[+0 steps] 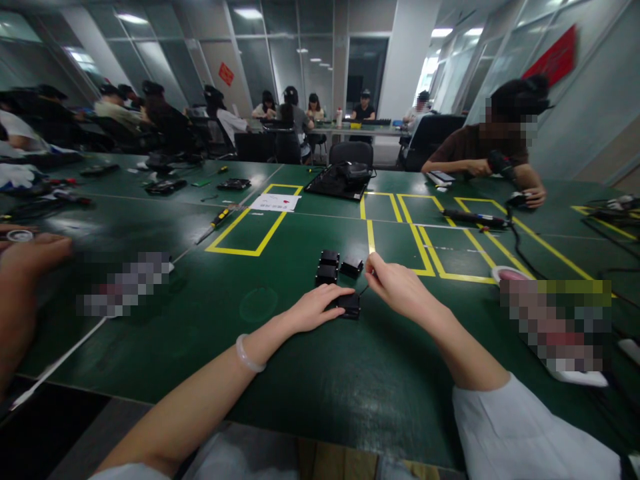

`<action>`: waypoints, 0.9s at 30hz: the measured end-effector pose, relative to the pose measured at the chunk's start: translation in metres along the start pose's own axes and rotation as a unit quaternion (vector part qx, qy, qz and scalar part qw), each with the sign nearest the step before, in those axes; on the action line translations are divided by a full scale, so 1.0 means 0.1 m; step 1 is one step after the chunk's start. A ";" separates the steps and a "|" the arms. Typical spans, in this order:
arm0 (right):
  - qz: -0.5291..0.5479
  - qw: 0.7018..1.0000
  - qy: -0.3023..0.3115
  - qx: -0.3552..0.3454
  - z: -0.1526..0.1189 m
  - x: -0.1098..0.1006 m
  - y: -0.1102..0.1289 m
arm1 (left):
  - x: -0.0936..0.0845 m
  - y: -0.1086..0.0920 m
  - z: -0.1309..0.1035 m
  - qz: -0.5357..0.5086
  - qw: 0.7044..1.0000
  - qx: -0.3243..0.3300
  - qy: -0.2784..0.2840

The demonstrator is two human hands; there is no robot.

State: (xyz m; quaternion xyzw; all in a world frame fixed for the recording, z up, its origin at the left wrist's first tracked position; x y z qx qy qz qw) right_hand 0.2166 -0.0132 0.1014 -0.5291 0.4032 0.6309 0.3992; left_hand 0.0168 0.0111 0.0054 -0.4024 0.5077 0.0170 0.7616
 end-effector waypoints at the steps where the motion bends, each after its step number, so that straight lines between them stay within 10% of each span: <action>1: 0.005 1.000 -0.002 -0.001 0.00 0.00 0.00 | 0.00 0.00 0.00 0.001 1.000 0.000 -0.001; 27: -0.017 1.000 -0.022 0.002 0.02 0.11 -0.03 | -0.01 -0.02 0.02 -0.003 1.000 0.001 0.003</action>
Point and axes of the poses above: each hand's wrist, its own z-axis towards the middle knuckle, its own x-axis out of the palm, y = z × x, the point moved 2 cm from there along z, towards the middle knuckle, and after that the axes turned 4 degrees about -z, right-handed, at the moved point
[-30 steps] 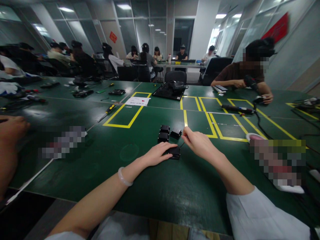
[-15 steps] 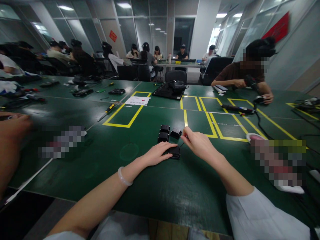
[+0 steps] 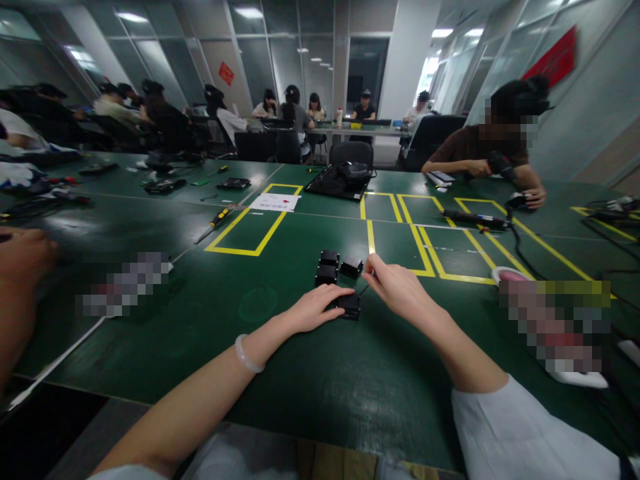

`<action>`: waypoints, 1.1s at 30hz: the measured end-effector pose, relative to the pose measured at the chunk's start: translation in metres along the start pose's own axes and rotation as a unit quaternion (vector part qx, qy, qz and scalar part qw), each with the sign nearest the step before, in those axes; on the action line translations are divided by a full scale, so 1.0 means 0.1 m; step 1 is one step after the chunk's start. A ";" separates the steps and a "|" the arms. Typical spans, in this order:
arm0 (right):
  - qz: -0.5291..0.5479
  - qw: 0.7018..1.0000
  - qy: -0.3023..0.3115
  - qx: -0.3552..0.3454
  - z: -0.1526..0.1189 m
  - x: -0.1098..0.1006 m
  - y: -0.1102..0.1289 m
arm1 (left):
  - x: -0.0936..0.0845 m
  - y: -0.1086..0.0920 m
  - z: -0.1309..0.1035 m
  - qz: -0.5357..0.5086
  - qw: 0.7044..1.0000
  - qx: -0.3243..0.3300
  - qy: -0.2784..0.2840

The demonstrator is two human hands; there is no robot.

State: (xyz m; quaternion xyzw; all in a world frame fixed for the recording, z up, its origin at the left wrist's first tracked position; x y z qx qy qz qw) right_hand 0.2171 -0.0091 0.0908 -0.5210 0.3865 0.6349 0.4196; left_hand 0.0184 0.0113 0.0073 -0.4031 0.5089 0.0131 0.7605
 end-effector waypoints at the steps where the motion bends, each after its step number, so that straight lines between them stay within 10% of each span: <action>1: 0.008 1.000 -0.003 -0.007 0.00 0.00 -0.01 | 0.00 0.00 0.00 0.000 1.000 0.000 0.001; 33: 0.005 1.000 0.016 -0.021 -0.02 -0.05 0.00 | 0.01 0.01 0.00 0.000 1.000 0.003 -0.003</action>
Point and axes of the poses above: each hand's wrist, its own z-axis towards the middle knuckle, its own x-axis out of the palm, y = z × x, the point moved 2 cm from there along z, towards the middle knuckle, and after that the axes turned 4 degrees about -z, right-handed, at the moved point
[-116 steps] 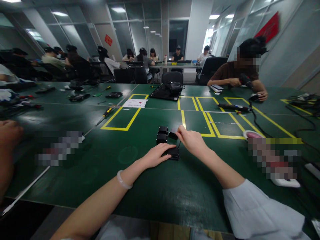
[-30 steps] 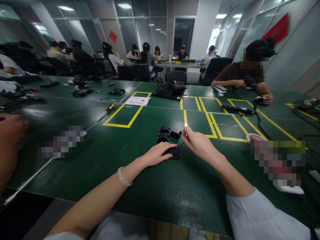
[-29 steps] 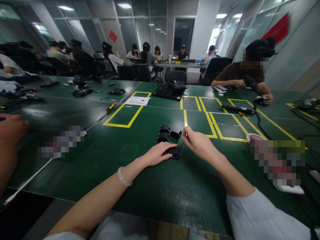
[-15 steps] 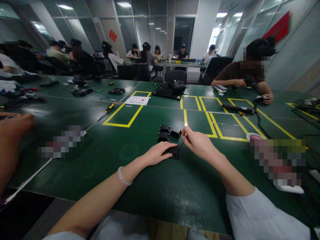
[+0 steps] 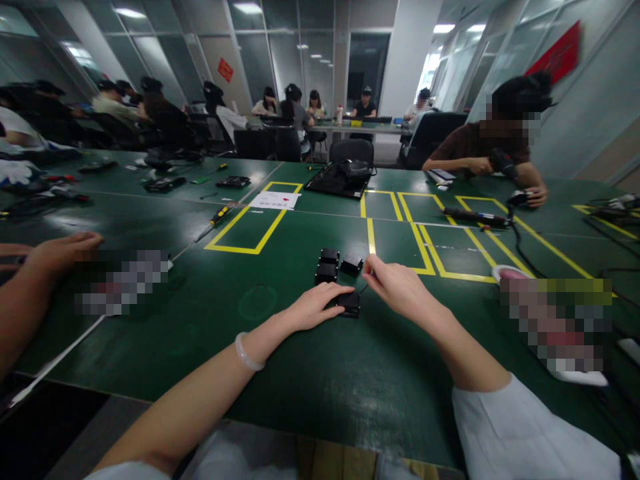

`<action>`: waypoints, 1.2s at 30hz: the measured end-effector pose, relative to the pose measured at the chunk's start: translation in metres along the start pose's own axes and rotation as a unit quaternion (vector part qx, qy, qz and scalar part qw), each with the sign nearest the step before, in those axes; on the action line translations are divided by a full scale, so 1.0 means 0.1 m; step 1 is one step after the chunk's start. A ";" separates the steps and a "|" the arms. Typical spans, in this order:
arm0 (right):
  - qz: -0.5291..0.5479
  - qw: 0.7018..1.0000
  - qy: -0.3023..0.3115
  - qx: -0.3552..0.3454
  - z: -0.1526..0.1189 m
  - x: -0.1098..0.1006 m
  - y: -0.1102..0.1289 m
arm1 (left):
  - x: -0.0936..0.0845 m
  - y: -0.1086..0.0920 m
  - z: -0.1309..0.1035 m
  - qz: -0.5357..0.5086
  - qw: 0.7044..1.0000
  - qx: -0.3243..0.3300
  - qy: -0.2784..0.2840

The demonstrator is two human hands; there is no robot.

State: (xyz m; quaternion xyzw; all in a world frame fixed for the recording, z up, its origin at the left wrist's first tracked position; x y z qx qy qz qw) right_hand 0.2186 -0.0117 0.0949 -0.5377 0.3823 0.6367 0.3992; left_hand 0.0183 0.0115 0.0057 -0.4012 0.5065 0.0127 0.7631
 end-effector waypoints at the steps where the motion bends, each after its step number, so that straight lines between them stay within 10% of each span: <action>1: 0.008 1.000 -0.005 -0.007 -0.01 0.00 0.00 | 0.00 0.00 0.00 0.000 1.000 -0.001 0.000; 36: 0.028 1.000 -0.002 0.012 -0.02 -0.05 0.01 | -0.01 -0.01 0.00 0.003 1.000 -0.005 0.001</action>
Point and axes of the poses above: each hand's wrist, its own z-axis towards the middle knuckle, its own x-axis out of the palm, y = z × x, the point moved 2 cm from there along z, towards the middle knuckle, and after that the axes turned 4 degrees about -z, right-handed, at the moved point
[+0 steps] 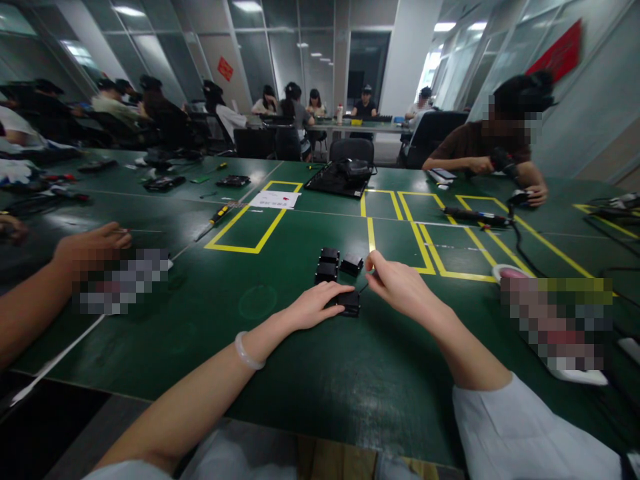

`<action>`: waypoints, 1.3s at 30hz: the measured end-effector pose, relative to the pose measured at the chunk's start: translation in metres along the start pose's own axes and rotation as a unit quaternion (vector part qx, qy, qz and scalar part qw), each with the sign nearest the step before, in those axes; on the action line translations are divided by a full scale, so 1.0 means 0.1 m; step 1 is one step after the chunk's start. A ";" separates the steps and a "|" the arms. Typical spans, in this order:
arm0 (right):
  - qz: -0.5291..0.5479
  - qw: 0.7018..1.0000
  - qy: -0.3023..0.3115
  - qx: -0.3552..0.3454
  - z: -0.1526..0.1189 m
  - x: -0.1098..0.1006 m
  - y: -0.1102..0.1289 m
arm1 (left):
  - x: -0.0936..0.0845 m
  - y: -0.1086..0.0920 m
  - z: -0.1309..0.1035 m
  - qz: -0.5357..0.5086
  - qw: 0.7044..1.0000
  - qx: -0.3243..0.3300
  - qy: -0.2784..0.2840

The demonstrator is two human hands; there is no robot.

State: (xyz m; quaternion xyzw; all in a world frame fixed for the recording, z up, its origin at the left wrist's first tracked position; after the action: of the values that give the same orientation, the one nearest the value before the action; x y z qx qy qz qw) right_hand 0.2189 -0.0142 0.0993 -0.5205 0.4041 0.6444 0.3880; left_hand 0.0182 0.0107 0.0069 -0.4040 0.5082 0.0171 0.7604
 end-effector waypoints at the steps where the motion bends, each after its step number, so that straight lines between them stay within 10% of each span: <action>1: 0.001 1.000 -0.002 -0.001 0.00 0.00 0.00 | 0.00 0.00 0.00 -0.001 1.000 0.000 0.000; 39: -0.016 1.000 -0.001 0.005 -0.01 -0.03 -0.06 | 0.02 0.04 0.00 0.011 1.000 -0.001 0.000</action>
State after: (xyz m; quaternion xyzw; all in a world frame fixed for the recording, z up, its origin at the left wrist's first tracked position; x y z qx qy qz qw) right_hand 0.2257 -0.0133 0.1010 -0.5245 0.3979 0.6367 0.4014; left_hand 0.0179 0.0125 0.0030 -0.3993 0.5126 0.0258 0.7597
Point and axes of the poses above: each hand's wrist, its own z-axis towards the middle knuckle, its own x-axis out of the palm, y = z × x, the point moved 2 cm from there along z, towards the middle knuckle, and after that the axes turned 4 degrees about -z, right-handed, at the moved point
